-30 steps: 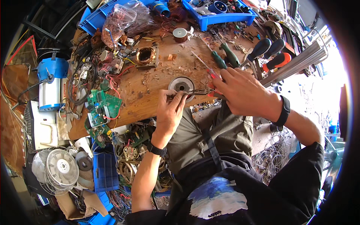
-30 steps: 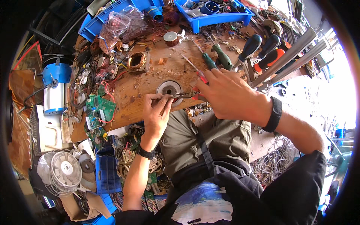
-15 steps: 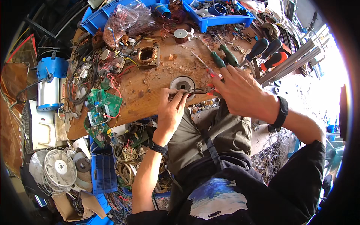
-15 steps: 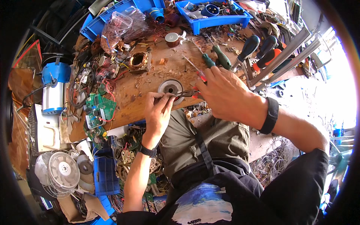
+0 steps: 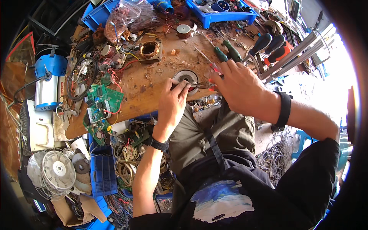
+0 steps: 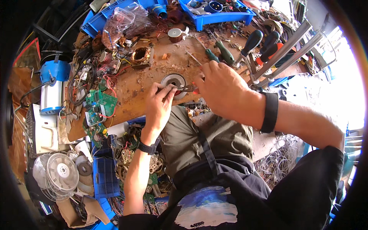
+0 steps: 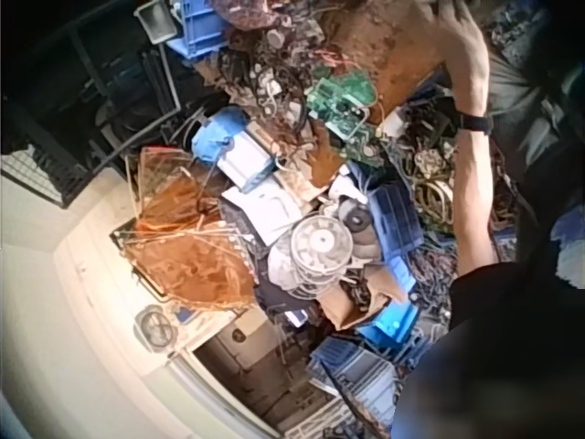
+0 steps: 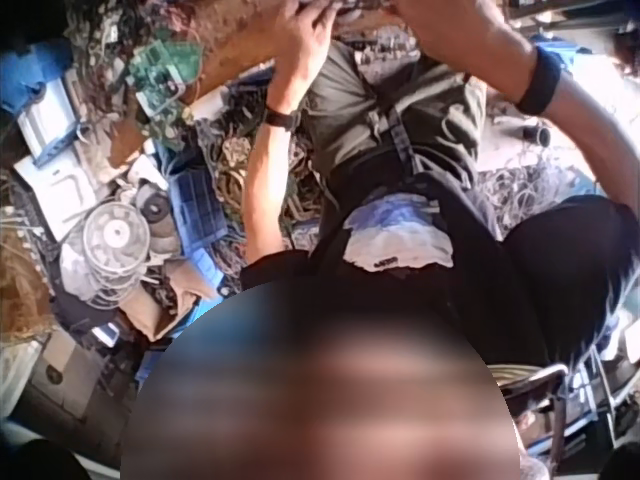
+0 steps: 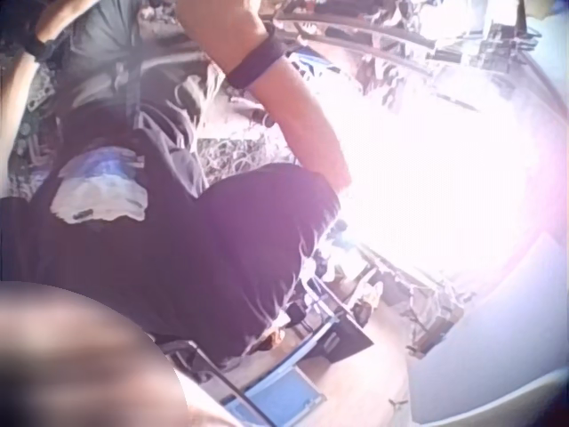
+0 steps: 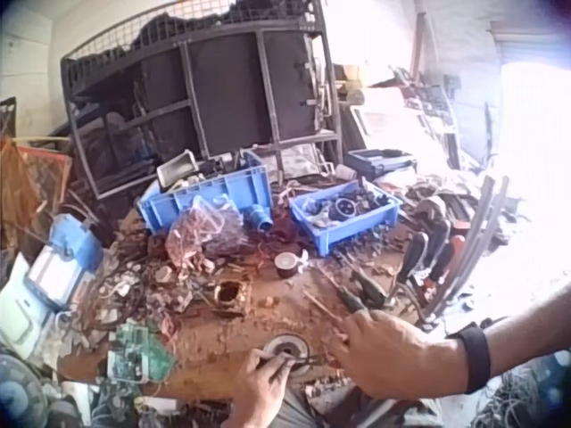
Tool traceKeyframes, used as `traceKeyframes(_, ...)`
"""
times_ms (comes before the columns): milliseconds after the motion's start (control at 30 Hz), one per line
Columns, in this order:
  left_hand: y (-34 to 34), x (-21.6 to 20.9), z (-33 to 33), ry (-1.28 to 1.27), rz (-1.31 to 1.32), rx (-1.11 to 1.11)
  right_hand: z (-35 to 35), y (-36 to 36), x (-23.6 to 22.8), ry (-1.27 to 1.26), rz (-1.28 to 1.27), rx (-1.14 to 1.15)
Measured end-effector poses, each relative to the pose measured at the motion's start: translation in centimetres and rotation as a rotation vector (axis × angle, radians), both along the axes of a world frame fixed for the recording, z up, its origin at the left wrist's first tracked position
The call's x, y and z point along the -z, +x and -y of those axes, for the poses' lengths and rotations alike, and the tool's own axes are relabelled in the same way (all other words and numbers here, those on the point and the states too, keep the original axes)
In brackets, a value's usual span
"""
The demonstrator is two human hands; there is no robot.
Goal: The recorder is disassembling a metal motor or pump assembly and sorting small electronic components on a workbench.
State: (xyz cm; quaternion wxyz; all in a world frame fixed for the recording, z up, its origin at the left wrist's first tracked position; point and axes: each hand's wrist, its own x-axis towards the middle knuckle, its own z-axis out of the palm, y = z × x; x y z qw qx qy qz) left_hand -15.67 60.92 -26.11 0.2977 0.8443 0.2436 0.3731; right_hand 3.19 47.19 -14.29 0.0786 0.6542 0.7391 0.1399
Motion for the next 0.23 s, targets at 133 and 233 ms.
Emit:
traceKeyframes(133,-0.3,-0.2,-0.4,-0.041,0.008,0.059,0.8,1.1,1.1,0.081,-0.037,-0.037)
traceKeyframes(233,-0.4,-0.4,-0.3,-0.047,0.0,0.069,1.3,1.7,1.9,0.105,-0.097,-0.049)
